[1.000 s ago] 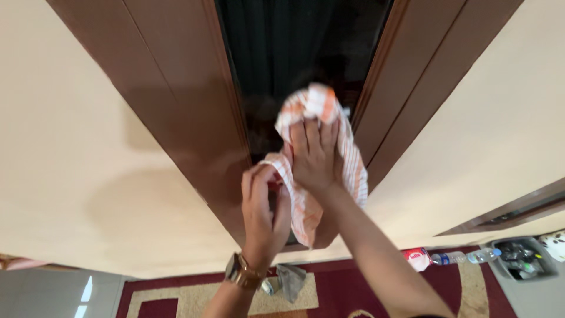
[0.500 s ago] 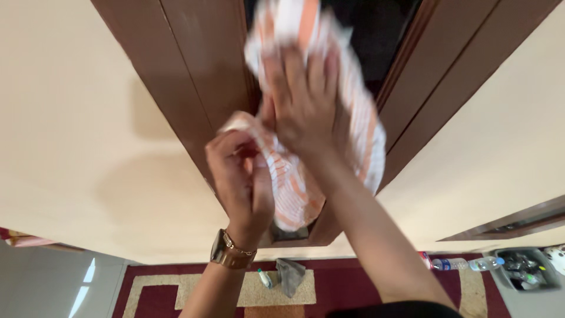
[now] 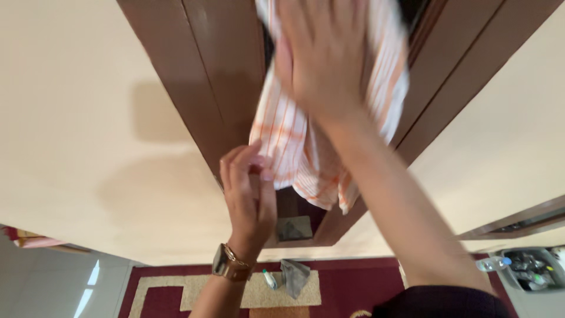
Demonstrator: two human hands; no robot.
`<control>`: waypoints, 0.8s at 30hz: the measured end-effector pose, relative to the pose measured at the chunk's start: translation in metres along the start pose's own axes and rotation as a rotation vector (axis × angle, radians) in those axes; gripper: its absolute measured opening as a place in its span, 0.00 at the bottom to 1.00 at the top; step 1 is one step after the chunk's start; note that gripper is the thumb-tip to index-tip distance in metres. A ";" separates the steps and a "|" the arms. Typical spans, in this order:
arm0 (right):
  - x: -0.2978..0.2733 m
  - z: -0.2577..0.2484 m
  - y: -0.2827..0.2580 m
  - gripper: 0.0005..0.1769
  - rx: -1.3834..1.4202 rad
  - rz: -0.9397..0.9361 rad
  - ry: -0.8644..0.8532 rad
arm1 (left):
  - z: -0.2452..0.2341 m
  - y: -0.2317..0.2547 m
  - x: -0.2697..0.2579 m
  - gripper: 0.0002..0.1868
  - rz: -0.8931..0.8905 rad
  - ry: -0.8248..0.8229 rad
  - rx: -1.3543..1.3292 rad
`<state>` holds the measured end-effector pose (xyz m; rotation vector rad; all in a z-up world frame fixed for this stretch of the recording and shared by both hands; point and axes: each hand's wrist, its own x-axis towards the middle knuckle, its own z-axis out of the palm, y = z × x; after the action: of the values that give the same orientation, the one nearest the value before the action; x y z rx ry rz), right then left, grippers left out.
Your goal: The person sprays a liquid from a bottle onto a glass panel in a door and wipes the surface with a grey cloth and an orange-checkered towel.
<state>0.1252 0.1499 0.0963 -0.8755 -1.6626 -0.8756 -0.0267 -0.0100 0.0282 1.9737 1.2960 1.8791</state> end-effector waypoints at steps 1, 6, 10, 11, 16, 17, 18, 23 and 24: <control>0.019 -0.006 -0.004 0.29 -0.020 0.044 -0.006 | 0.000 0.001 -0.001 0.20 0.055 0.000 0.041; 0.041 -0.020 -0.010 0.30 -0.081 0.147 -0.017 | 0.005 -0.007 -0.006 0.17 0.124 -0.025 0.012; -0.033 -0.014 0.000 0.32 -0.172 0.215 -0.062 | 0.004 -0.025 -0.010 0.19 0.193 -0.043 0.065; -0.070 -0.010 -0.003 0.32 -0.171 0.217 -0.121 | 0.005 -0.029 -0.016 0.19 0.175 -0.056 0.066; -0.235 0.013 -0.035 0.17 0.023 0.140 -0.312 | 0.020 -0.039 -0.038 0.15 -0.026 -0.131 -0.002; -0.250 0.011 -0.040 0.19 0.026 0.116 -0.279 | 0.022 -0.038 -0.040 0.15 -0.021 -0.137 -0.003; -0.253 0.012 -0.036 0.19 0.021 0.121 -0.276 | 0.022 -0.036 -0.042 0.15 -0.018 -0.145 -0.010; -0.169 -0.002 -0.003 0.24 0.098 0.074 -0.274 | 0.022 -0.035 -0.042 0.16 -0.019 -0.145 0.000; -0.135 -0.006 0.009 0.27 0.023 0.085 -0.205 | 0.023 -0.039 -0.043 0.15 -0.078 -0.099 0.008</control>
<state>0.1647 0.1316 -0.0315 -1.0405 -1.7936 -0.7265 -0.0190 -0.0025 -0.0329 1.9625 1.3341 1.7210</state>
